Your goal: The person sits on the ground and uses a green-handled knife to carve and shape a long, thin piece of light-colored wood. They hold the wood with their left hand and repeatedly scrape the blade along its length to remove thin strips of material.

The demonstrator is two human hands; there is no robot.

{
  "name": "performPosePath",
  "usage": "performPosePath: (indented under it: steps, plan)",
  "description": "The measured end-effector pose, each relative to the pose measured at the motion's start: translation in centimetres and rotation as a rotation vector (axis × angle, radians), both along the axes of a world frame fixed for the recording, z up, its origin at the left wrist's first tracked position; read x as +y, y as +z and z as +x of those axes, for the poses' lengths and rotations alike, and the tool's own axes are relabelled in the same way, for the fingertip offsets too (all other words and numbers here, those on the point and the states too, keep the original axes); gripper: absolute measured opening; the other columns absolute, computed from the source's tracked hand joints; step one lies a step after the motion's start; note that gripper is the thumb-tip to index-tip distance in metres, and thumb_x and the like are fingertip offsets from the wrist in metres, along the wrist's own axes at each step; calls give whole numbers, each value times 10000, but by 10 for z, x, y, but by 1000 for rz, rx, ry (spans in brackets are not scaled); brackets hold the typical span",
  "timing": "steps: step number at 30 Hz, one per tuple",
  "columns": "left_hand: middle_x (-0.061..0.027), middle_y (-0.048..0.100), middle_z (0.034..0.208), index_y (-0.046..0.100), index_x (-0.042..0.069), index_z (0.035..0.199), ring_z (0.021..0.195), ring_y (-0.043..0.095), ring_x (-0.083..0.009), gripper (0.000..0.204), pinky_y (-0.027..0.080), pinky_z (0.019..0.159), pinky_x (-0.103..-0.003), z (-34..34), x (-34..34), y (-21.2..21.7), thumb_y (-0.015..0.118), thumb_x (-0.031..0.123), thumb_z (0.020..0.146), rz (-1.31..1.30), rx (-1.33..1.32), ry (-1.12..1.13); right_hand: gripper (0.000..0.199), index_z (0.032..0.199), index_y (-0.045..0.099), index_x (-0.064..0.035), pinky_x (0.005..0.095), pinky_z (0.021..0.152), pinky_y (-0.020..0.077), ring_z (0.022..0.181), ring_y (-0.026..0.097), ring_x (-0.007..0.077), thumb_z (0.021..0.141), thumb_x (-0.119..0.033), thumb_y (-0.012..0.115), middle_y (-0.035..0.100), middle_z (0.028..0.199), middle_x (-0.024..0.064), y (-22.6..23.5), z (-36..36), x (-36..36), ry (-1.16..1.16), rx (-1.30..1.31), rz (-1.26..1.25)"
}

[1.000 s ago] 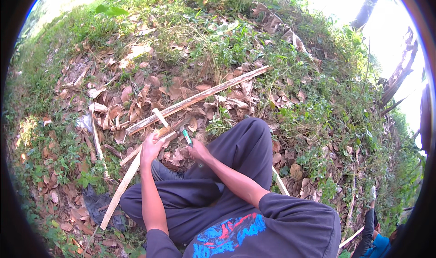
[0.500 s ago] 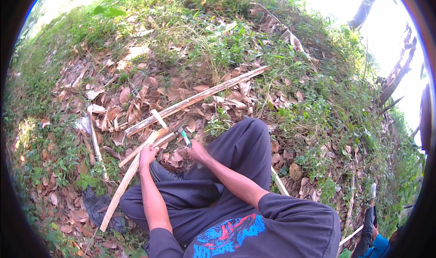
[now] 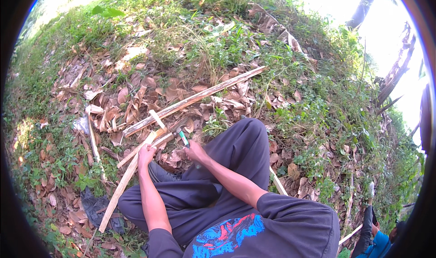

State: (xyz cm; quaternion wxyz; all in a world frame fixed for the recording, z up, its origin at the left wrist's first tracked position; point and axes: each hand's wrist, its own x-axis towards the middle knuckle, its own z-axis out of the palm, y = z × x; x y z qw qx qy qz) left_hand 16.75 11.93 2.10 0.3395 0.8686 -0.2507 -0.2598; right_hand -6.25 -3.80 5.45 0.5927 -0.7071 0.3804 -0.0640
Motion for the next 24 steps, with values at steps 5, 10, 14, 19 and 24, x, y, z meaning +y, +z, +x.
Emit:
performPosePath:
  steps: [5, 10, 14, 19, 24]
  plan:
    - [-161, 725, 964, 630, -30, 1196, 886, 705, -241, 503, 534, 826, -351, 1, 3, 1, 738, 280, 815, 2, 30, 17, 266, 1092, 530, 45, 314, 469, 506, 529, 607, 155, 952, -176, 577, 621, 680, 90, 0, 1, 2, -12, -20, 1]
    - [-163, 725, 962, 632, -30, 1191, 894, 705, -247, 500, 534, 827, -357, -5, -3, 8, 745, 283, 818, 32, 5, 0, 242, 1082, 533, 43, 308, 467, 503, 534, 601, 141, 964, -164, 571, 626, 697, 84, -3, 1, -2, -5, 46, -21]
    - [-166, 726, 954, 637, -29, 1184, 894, 705, -258, 496, 535, 824, -368, -1, 0, 4, 745, 288, 817, 19, 2, 2, 254, 1088, 534, 45, 314, 471, 510, 535, 607, 148, 960, -171, 574, 630, 694, 90, -3, 3, -1, 2, 54, -25]
    - [-169, 726, 932, 643, -26, 1174, 876, 706, -264, 497, 535, 809, -376, 0, -1, 0, 737, 301, 812, 23, -14, -18, 275, 1104, 530, 50, 319, 473, 517, 533, 615, 159, 957, -178, 577, 637, 696, 98, -4, 2, -2, 10, 53, -35]
    - [-168, 726, 927, 644, -26, 1171, 871, 706, -266, 498, 535, 806, -379, 1, -1, 0, 736, 304, 809, 17, -9, -14, 286, 1113, 526, 52, 317, 471, 516, 531, 614, 157, 957, -182, 580, 637, 695, 98, -2, 1, -1, 12, 34, -33]
